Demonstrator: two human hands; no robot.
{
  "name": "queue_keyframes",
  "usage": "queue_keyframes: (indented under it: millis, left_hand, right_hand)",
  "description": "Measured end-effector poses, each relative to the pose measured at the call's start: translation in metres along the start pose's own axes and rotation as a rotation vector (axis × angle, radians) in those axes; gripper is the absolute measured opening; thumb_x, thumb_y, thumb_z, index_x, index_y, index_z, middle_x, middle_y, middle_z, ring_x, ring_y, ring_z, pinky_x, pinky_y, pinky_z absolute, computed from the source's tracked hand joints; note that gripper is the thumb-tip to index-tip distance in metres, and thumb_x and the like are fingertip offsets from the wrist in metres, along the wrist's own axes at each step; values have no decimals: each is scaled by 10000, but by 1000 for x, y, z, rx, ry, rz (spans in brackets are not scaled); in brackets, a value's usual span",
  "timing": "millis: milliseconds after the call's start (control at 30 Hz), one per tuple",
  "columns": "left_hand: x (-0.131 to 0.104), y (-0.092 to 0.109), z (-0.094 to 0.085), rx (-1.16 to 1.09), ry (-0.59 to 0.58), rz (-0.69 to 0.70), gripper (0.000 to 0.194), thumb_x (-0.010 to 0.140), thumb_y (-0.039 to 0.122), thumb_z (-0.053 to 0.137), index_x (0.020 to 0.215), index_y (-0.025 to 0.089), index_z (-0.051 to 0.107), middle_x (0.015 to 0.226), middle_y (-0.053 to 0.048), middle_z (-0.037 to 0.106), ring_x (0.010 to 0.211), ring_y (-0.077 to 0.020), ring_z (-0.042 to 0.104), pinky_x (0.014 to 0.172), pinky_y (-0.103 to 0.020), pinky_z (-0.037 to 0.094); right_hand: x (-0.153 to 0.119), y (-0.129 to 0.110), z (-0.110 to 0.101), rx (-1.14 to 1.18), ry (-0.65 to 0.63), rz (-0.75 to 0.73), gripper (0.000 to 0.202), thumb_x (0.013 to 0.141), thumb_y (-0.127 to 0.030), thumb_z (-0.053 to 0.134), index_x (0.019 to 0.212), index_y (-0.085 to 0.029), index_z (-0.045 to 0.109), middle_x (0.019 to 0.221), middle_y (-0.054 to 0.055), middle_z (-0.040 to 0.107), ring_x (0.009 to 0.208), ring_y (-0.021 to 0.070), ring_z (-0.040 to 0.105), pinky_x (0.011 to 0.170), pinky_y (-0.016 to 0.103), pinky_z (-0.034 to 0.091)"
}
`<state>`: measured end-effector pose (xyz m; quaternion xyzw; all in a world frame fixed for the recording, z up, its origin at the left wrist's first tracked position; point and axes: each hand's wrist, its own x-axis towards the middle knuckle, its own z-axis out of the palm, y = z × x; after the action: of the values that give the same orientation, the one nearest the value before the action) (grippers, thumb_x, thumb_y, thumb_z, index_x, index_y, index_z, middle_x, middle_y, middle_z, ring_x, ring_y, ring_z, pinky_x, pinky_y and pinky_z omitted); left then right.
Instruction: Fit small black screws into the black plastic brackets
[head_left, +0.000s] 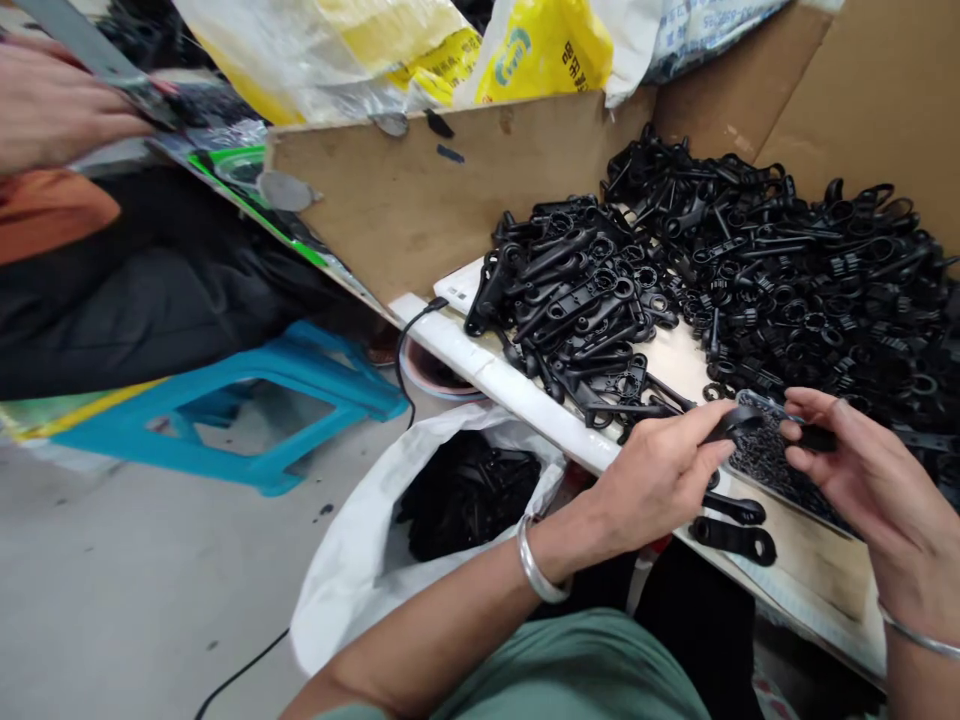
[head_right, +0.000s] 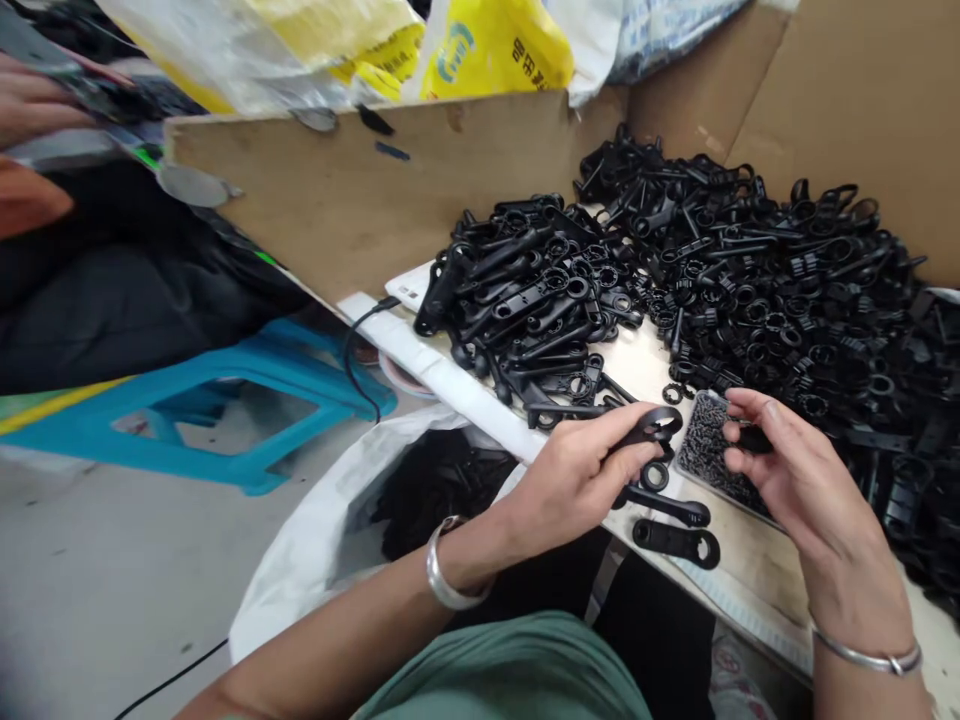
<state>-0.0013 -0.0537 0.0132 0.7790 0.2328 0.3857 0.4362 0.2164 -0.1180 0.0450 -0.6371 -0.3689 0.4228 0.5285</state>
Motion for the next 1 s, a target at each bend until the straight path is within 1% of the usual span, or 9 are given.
queue_keyframes:
  millis: [67, 133, 200, 300, 400, 467, 667, 833, 1000]
  left_hand:
    - [-1, 5, 6, -379, -52, -239, 324, 948, 202, 486, 1238, 95, 583, 871, -59, 700, 606, -87, 569, 540, -196, 462]
    - [1, 6, 13, -674, -100, -403, 388, 912, 194, 508, 1279, 75, 551, 946, -96, 692, 599, -73, 545, 505, -183, 426]
    - [2, 5, 21, -866, -121, -489, 424, 867, 199, 565, 1271, 72, 554, 1004, -125, 675, 638, -83, 566, 499, -181, 426]
    - [4, 3, 30, -1032, -125, -527, 374, 806, 200, 642, 1163, 93, 611, 1079, -141, 646, 763, -130, 623, 520, -183, 469]
    - [3, 4, 35, -1115, -146, -527, 289, 797, 175, 647, 1079, 111, 641, 1201, -146, 596, 898, -174, 638, 579, -201, 531]
    - [3, 4, 38, -1141, -143, -522, 274, 802, 143, 624, 1075, 119, 644, 1264, -141, 571, 957, -190, 634, 627, -221, 556]
    - [0, 0, 47, -1100, -49, -498, 383, 776, 91, 618, 1153, 147, 647, 1197, -105, 631, 1081, -232, 615, 753, -263, 553]
    - [-3, 3, 53, -1117, -98, -475, 362, 772, 95, 603, 1121, 141, 685, 1085, -80, 690, 1004, -202, 645, 818, -279, 525]
    - [-5, 3, 57, -1228, -44, -512, 340, 737, 153, 693, 1076, 126, 694, 1014, -73, 696, 934, -174, 644, 826, -283, 535]
  right_hand:
    - [-4, 6, -4, 106, -2, 26, 253, 748, -384, 787, 966, -256, 779, 1099, 46, 714, 967, 184, 687, 850, 275, 602]
    - [-11, 10, -2, 136, -23, 36, 252, 724, -331, 808, 957, -239, 785, 1158, 59, 721, 1078, 212, 680, 973, 296, 558]
    - [-18, 12, 4, 124, -15, 10, 239, 762, -351, 790, 969, -232, 782, 1145, 70, 732, 1073, 212, 692, 977, 300, 558]
    - [-24, 17, 12, 68, 85, -126, 225, 827, -429, 740, 963, -253, 771, 1050, 53, 753, 941, 183, 727, 896, 315, 600]
    - [-27, 21, 15, -79, 186, -277, 247, 802, -426, 771, 973, -249, 761, 971, 38, 753, 778, 130, 701, 754, 257, 609]
    - [-29, 21, 17, -121, 179, -319, 286, 786, -401, 786, 1017, -238, 741, 944, 36, 747, 630, 101, 642, 594, 231, 578]
    - [-37, 17, 23, -246, 152, -206, 390, 745, -466, 796, 924, -226, 546, 648, -23, 687, 372, 114, 530, 333, 219, 425]
    - [-33, 21, 28, -445, 212, -194, 376, 828, -586, 663, 833, -239, 519, 492, -64, 556, 321, 97, 427, 297, 204, 318]
    - [-27, 22, 32, -775, 308, -455, 360, 922, -565, 534, 827, -225, 604, 551, -36, 579, 408, 104, 517, 395, 219, 375]
